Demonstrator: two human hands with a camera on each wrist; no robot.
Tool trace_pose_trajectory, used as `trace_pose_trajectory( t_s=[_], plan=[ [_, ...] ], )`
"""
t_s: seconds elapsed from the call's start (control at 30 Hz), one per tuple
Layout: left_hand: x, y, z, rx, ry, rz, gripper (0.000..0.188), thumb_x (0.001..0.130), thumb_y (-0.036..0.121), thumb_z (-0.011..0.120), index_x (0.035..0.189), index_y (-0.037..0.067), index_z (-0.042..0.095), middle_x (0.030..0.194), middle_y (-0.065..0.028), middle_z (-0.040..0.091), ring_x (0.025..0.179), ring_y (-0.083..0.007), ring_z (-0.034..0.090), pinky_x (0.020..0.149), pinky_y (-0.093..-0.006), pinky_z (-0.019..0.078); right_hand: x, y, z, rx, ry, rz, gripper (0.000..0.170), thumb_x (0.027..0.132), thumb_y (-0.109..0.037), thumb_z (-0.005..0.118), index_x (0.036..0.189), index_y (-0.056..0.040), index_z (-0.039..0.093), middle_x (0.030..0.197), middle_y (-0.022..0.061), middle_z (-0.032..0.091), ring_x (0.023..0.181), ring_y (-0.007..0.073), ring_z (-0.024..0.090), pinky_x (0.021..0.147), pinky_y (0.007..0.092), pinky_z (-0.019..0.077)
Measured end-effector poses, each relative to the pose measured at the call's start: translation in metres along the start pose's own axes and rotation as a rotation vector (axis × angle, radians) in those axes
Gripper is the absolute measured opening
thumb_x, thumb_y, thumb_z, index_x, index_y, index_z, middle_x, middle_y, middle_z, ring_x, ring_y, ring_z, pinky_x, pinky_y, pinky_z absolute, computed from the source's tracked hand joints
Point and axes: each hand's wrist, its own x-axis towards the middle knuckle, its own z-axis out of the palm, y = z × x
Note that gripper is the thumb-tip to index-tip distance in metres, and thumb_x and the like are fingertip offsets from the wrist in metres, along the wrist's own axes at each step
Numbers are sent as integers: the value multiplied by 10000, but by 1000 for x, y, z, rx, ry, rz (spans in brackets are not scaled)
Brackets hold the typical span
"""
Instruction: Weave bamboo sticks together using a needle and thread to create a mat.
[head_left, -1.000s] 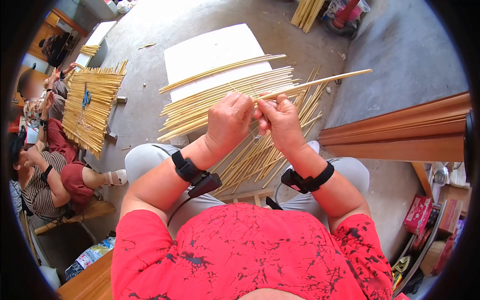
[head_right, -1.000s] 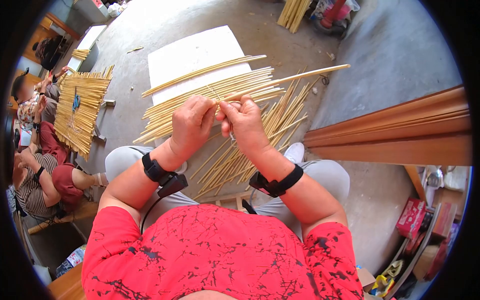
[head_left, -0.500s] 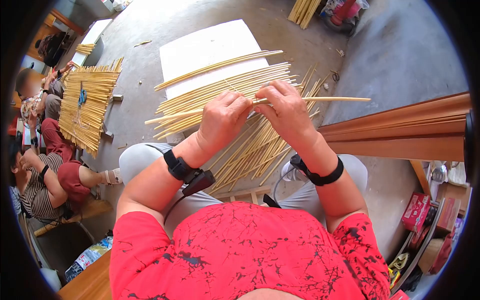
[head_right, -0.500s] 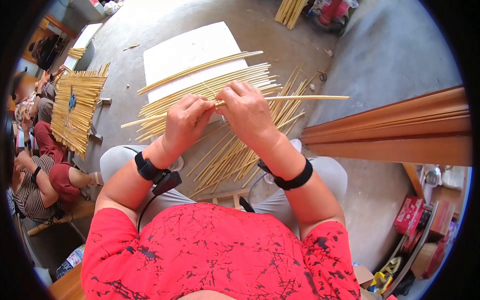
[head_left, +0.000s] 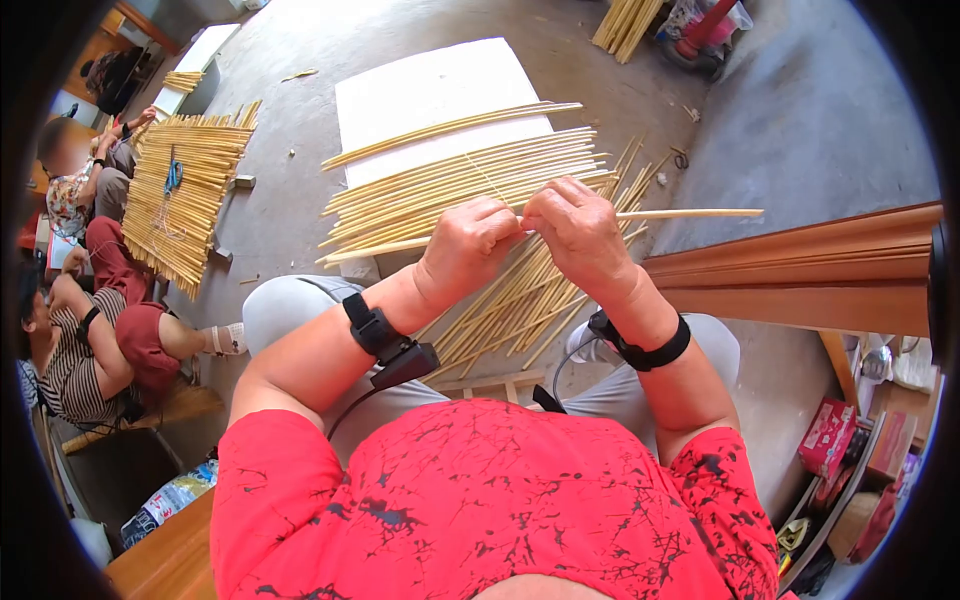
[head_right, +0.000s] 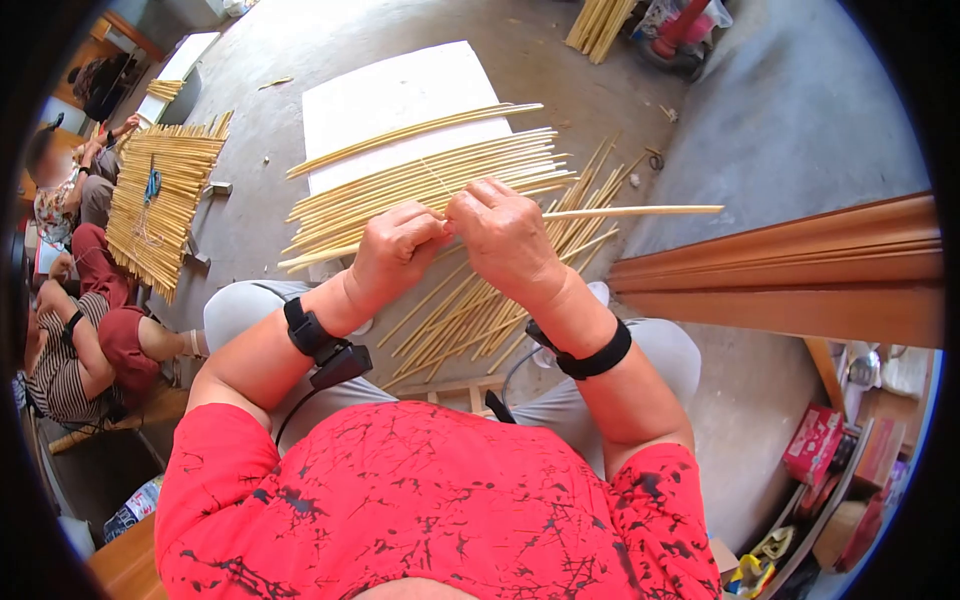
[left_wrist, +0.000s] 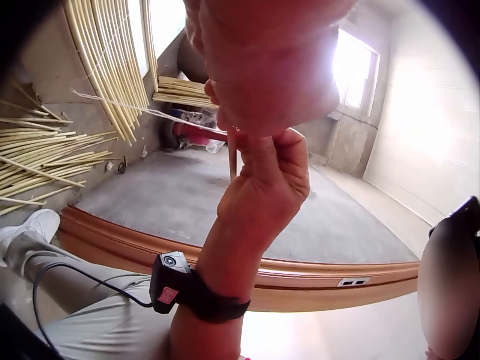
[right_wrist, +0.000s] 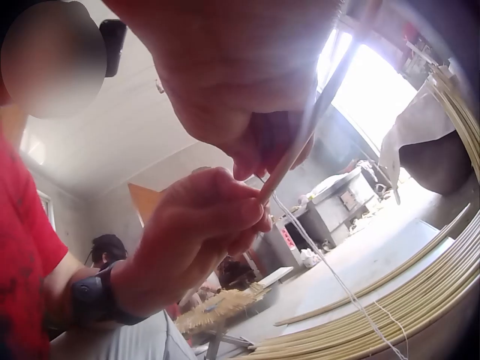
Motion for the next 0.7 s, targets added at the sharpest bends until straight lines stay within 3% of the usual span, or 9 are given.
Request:
trace_pose_trajectory(
  t_s=[0.07,0.13,0.27,0.33,0.47,0.53,0.6,0.67,0.7],
  plan=[
    [1,1,-2,-22,-1,-3,114,670,-17,662,752,26,597,694,-97,581,637,-250,568,557,-317,456,0,-1,0,19,20,17,95,687,-38,580,711,-51,489,676,88,506,670,270,532,576,354,444],
    [2,3,-3,8,19,-16,117,663,-25,658,751,28,600,691,-97,581,638,-249,569,558,-315,455,0,0,-1,124,-28,161,99,696,-55,595,727,-56,501,696,86,524,680,261,538,585,353,445],
    [0,1,-6,18,17,-27,119,661,-26,656,751,33,605,692,-97,582,639,-250,570,559,-315,456,0,3,-2,167,-91,158,101,711,-71,604,735,-57,507,707,81,535,696,259,545,588,351,444],
    [-3,0,-5,23,13,-13,120,658,-20,661,749,31,604,700,-98,587,641,-252,571,556,-316,455,-3,4,2,126,-49,9,95,718,-61,596,731,-48,502,693,85,526,704,271,543,589,353,441],
    [-8,4,-3,19,35,-1,93,648,-21,626,692,40,572,664,-84,556,622,-252,555,542,-325,450,0,-6,0,54,-37,-23,94,722,-47,593,728,-37,499,711,90,534,695,286,541,589,346,441],
    [-19,-3,6,106,-160,103,98,631,-11,585,643,62,521,619,-65,502,597,-243,532,522,-340,443,10,-19,-13,247,150,2,99,756,-8,605,743,-20,507,699,73,524,670,191,541,638,282,433],
    [-36,0,20,102,-317,197,75,612,23,544,643,87,522,623,-62,498,614,-242,538,529,-346,458,21,-33,-38,363,188,59,83,801,-17,572,797,-24,490,715,68,513,689,183,551,624,289,447],
    [-19,0,12,112,-123,137,83,618,14,548,653,85,525,640,-73,520,609,-251,544,534,-354,455,24,-39,-47,465,263,122,67,846,-27,539,852,-28,472,731,62,502,708,176,561,609,296,460],
    [-7,-1,1,93,-56,56,86,636,4,553,666,80,528,653,-81,533,611,-263,548,538,-358,452,24,-43,-47,846,322,277,67,870,-34,506,861,-27,441,715,75,530,692,156,570,595,269,463]
  ],
)
